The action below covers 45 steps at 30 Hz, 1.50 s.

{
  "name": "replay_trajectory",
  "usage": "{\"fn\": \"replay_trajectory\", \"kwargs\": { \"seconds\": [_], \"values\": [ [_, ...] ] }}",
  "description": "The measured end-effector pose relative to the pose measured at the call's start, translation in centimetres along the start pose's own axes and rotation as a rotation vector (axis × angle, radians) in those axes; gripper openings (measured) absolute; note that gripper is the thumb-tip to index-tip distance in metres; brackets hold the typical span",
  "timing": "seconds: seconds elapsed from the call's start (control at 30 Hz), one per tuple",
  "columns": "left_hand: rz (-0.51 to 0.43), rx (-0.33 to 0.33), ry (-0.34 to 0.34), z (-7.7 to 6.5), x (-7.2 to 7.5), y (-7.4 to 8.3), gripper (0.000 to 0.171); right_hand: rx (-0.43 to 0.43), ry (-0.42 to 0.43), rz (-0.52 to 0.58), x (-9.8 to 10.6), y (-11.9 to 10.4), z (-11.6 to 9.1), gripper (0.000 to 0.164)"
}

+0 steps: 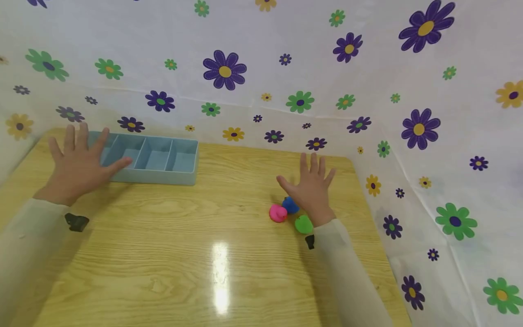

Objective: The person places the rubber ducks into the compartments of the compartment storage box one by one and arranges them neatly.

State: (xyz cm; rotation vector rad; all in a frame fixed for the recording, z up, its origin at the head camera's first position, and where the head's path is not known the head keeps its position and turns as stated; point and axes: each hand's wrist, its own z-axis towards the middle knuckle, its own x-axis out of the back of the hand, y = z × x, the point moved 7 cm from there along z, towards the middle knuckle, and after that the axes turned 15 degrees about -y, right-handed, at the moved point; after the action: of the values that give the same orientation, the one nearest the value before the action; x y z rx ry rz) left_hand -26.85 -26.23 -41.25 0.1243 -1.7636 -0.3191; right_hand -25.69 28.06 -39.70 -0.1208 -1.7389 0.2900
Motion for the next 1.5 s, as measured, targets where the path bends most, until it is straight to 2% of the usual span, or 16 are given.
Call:
{"fn": "replay_trajectory", "kwargs": {
  "seconds": [0.1,0.2,0.37,0.43,0.57,0.7,0.8,0.87,1.0,1.13,1.27,1.4,1.5],
  "values": [
    [0.004,0.000,-0.010,0.5,0.0,-0.5,0.105,0.020,0.012,0.028,0.0,-0.7,0.3,0.104],
    [-0.043,0.000,-0.001,1.1,0.4,-1.1,0.103,0.062,0.029,0.101,0.1,-2.1,0.6,0.097],
    [-0.354,0.030,0.030,1.4,2.0,-2.9,0.089,0.181,0.029,0.282,0.0,-6.2,0.5,0.071],
    [-0.497,0.062,0.035,1.2,2.3,-4.0,0.086,0.230,-0.010,0.398,-0.5,-8.1,0.5,0.062],
    [-0.716,0.136,-0.013,0.9,1.4,-6.7,0.091,0.251,-0.147,0.636,-2.4,-11.4,1.3,0.056],
    [-0.885,0.149,-0.126,0.7,-0.3,-8.8,0.099,0.221,-0.268,0.851,-4.6,-13.6,2.6,0.057],
    [-0.903,0.140,-0.195,0.5,-1.6,-9.9,0.097,0.212,-0.284,0.969,-6.0,-15.1,3.6,0.054],
    [-0.897,0.137,-0.203,0.2,-2.3,-10.5,0.092,0.205,-0.274,0.996,-6.8,-16.3,4.1,0.052],
    [-0.904,0.173,-0.141,-0.4,-3.0,-11.0,0.086,0.216,-0.255,1.011,-7.8,-19.3,4.9,0.049],
    [-0.946,0.230,-0.025,-0.7,-3.5,-11.2,0.077,0.222,-0.263,1.043,-8.9,-21.7,5.4,0.046],
    [-0.978,0.239,0.059,-0.5,-3.8,-11.3,0.069,0.189,-0.223,1.036,-9.7,-22.1,5.9,0.035],
    [-0.991,0.243,0.051,-0.3,-4.0,-11.7,0.071,0.182,-0.161,1.076,-10.4,-21.5,6.4,0.027],
    [-0.986,0.243,0.042,-0.1,-4.2,-11.4,0.072,0.199,-0.129,1.065,-10.7,-21.2,6.4,0.030]
  ]
}}
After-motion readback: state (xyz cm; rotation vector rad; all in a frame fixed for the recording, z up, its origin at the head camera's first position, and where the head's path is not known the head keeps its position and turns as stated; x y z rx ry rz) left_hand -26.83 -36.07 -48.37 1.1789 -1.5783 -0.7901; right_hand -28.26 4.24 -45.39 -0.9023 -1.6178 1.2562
